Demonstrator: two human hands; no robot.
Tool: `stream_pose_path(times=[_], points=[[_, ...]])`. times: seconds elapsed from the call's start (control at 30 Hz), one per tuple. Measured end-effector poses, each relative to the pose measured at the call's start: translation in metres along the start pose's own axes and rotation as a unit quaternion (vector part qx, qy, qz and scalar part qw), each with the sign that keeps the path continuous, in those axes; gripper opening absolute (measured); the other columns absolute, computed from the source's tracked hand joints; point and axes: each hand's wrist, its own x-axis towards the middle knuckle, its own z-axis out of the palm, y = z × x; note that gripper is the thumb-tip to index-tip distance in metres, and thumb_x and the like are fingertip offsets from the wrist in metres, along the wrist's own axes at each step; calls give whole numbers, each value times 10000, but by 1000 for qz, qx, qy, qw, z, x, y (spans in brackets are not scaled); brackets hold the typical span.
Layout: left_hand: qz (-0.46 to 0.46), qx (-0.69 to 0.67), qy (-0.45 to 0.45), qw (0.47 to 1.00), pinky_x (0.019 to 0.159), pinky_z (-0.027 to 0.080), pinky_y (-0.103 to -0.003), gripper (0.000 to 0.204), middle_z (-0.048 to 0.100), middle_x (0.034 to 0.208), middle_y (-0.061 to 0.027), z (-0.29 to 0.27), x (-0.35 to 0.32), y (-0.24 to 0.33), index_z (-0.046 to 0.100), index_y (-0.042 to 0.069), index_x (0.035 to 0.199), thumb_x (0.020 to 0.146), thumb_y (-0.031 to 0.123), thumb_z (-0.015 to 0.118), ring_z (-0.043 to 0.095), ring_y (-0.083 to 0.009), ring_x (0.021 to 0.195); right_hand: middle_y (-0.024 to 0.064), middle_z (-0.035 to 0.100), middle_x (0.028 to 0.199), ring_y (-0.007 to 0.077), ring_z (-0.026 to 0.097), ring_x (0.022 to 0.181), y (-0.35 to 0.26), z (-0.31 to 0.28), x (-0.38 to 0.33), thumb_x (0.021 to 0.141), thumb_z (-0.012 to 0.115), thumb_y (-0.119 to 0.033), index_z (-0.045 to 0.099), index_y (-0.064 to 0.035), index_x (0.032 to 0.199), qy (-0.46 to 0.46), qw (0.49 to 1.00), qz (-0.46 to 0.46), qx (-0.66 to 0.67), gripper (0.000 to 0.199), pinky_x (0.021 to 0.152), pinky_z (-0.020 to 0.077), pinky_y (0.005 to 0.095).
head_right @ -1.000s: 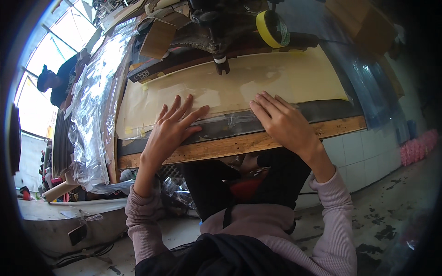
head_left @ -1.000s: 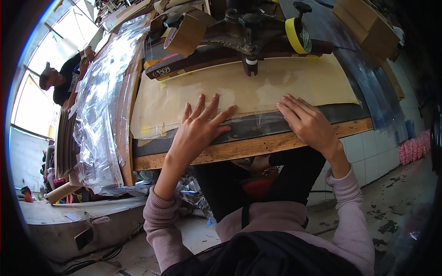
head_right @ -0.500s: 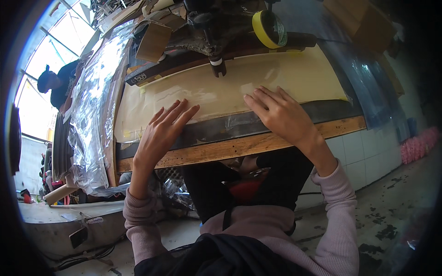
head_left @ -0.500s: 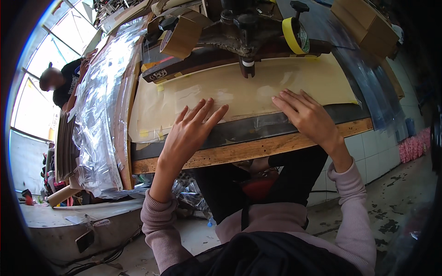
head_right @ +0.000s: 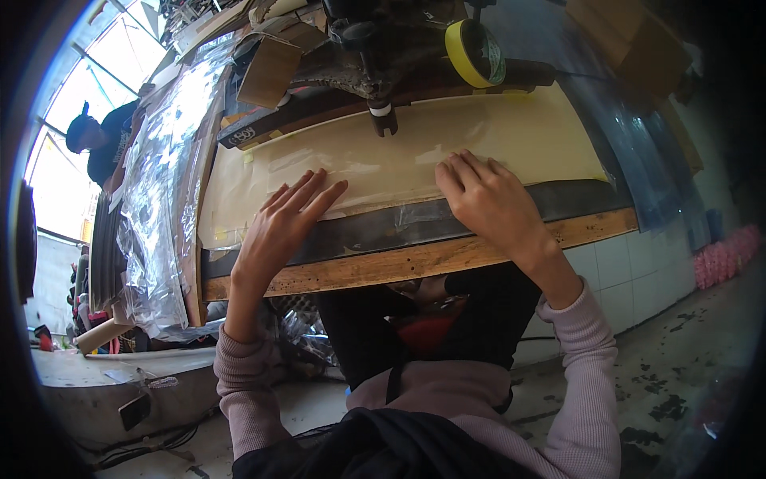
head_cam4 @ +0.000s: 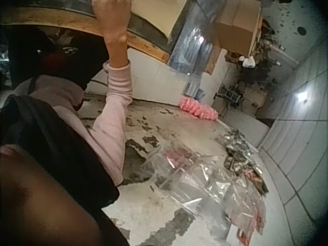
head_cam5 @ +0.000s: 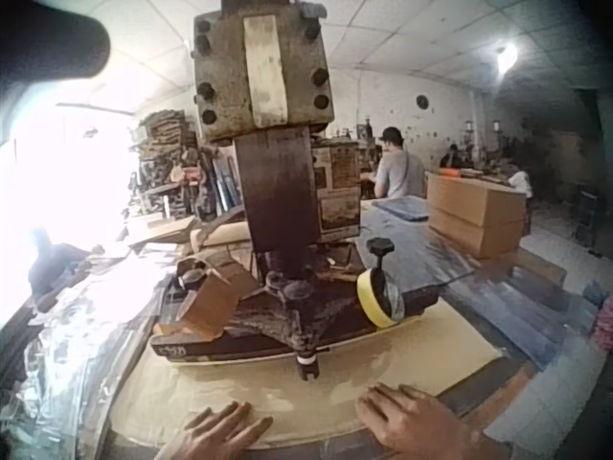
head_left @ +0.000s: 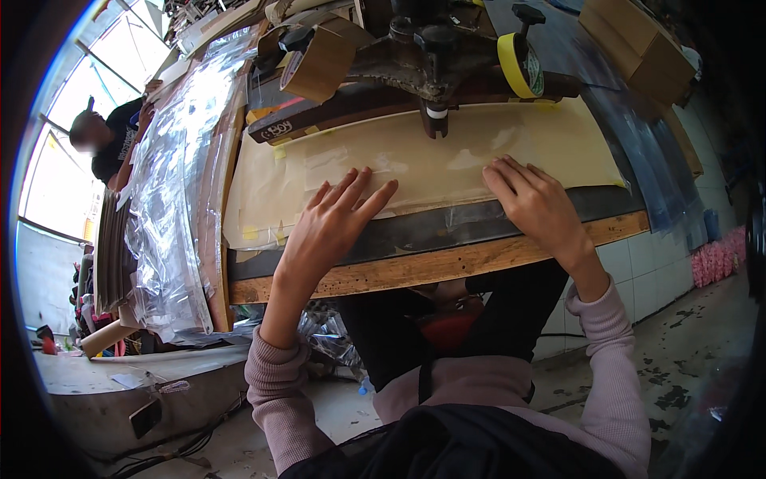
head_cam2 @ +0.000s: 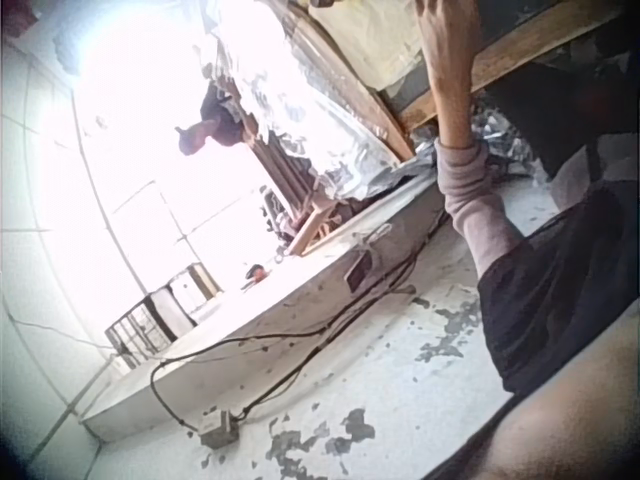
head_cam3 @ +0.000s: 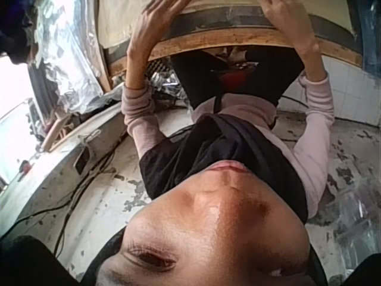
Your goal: The person places a plastic sheet on a workbench under a press machine, aligns it with markers, and then lowers the press head onto the sheet by hand to stamp or bond it.
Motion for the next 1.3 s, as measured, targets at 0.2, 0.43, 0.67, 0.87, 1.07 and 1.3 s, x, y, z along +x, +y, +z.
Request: stream_pose_path(times=[0.2, 0.43, 0.67, 0.87, 1.07, 1.3], points=[[-5, 3, 19, 1000, 994, 414, -444, 488, 522, 1301, -142, 3, 5, -4, 478, 211, 1318, 845, 91, 501, 481, -316, 1226, 146, 660, 962, 237, 655, 949, 6, 8, 6, 782, 590, -73, 576, -2, 951, 21, 1000, -5, 6, 184, 778, 546, 317], [-2, -5, 18, 1000, 985, 424, -426, 494, 528, 1296, -139, 4, 11, -10, 482, 203, 1312, 836, 71, 501, 493, -313, 1215, 135, 665, 954, 227, 664, 922, 10, 13, 11, 775, 596, -63, 576, -6, 942, 25, 1000, -9, 8, 178, 749, 552, 305], [-6, -7, 21, 1000, 982, 425, -420, 501, 537, 1288, -137, 2, 10, -8, 483, 204, 1310, 830, 63, 516, 502, -308, 1208, 126, 665, 937, 215, 669, 896, 13, 10, 13, 764, 601, -52, 567, -13, 930, 34, 999, -17, 21, 174, 731, 556, 295], [-18, -33, 3, 999, 971, 434, -421, 495, 546, 1281, -120, -7, 7, -8, 493, 199, 1293, 823, 48, 525, 511, -299, 1199, 113, 663, 899, 205, 674, 840, 13, 5, 15, 747, 612, -45, 563, -19, 924, 29, 998, -21, 47, 186, 680, 560, 279], [-22, -43, 6, 999, 973, 432, -426, 494, 554, 1270, -114, -5, 8, -12, 501, 197, 1284, 817, 35, 520, 517, -299, 1192, 100, 667, 894, 212, 673, 814, 14, 4, 20, 766, 601, -39, 588, -25, 963, 3, 996, 0, 86, 198, 682, 554, 301], [-17, -4, 31, 999, 994, 408, -447, 483, 554, 1268, -108, -2, 11, -19, 504, 213, 1286, 832, 47, 491, 524, -294, 1180, 102, 678, 939, 228, 675, 792, 14, 9, 24, 788, 595, -45, 611, -41, 992, 30, 998, 12, 62, 204, 670, 549, 317]])
